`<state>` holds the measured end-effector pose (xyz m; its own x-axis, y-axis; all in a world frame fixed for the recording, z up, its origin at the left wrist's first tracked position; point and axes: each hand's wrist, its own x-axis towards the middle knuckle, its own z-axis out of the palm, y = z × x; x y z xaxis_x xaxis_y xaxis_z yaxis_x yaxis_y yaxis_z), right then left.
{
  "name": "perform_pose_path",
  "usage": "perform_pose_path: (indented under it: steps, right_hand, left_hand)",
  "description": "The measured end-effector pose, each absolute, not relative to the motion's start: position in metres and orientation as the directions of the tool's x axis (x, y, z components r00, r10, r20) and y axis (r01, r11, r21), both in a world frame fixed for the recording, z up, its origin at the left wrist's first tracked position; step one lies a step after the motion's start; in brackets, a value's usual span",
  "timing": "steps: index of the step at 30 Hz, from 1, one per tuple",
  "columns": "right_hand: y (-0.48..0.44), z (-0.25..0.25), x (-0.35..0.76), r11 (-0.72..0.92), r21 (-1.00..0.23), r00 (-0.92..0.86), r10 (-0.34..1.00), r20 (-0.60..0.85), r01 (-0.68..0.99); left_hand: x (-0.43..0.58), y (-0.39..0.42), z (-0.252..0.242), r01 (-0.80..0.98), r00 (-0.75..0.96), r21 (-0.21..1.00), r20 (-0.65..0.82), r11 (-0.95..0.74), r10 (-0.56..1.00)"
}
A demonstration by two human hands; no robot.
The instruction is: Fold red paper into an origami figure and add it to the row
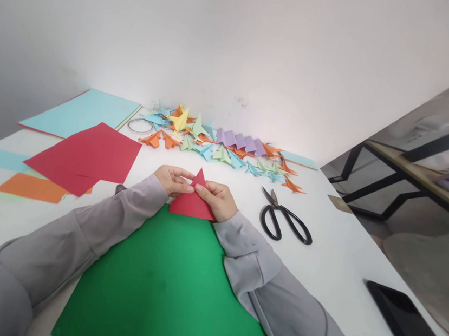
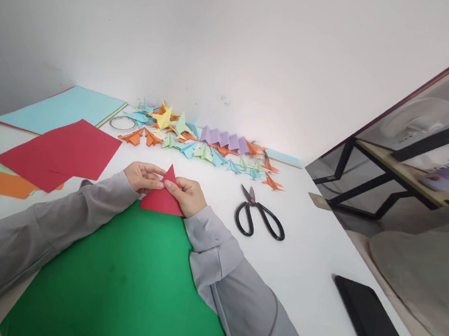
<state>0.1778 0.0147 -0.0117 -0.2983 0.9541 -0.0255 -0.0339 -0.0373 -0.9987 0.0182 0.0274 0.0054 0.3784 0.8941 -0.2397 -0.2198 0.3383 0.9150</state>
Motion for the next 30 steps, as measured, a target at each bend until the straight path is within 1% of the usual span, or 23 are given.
perform_pose_path:
  steps: [6, 12, 17, 22, 26, 30]
  right_hand:
    - [0.014, -0.009, 0.179, -0.066, -0.995, -0.28, 0.959, -0.044, -0.07]
    - [0.015, -0.01, 0.178, -0.116, -0.985, -0.243, 0.967, -0.082, -0.129]
    - [0.016, -0.012, 0.177, -0.081, -0.991, -0.213, 0.975, -0.056, -0.11]
    - [0.019, -0.015, 0.177, -0.089, -0.983, -0.165, 0.984, -0.062, -0.163]
    - [0.019, -0.018, 0.177, -0.049, -0.993, -0.186, 0.982, -0.029, -0.107]
    - [0.018, -0.016, 0.175, -0.033, -0.991, -0.223, 0.975, -0.004, -0.127]
  left_hand:
    - [0.017, 0.026, 0.006, -0.266, 0.405, 0.9, -0.219, 0.344, 0.887]
    - [0.019, 0.03, 0.004, -0.302, 0.359, 0.871, -0.273, 0.388, 0.893]
    - [0.02, 0.029, 0.006, -0.333, 0.337, 0.859, -0.278, 0.39, 0.9]
    - [0.02, 0.027, 0.005, -0.377, 0.315, 0.873, -0.193, 0.309, 0.929]
    - [0.023, 0.027, -0.001, -0.301, 0.256, 0.921, -0.17, 0.246, 0.952]
    - [0.024, 0.029, -0.005, -0.282, 0.194, 0.939, -0.143, 0.195, 0.971]
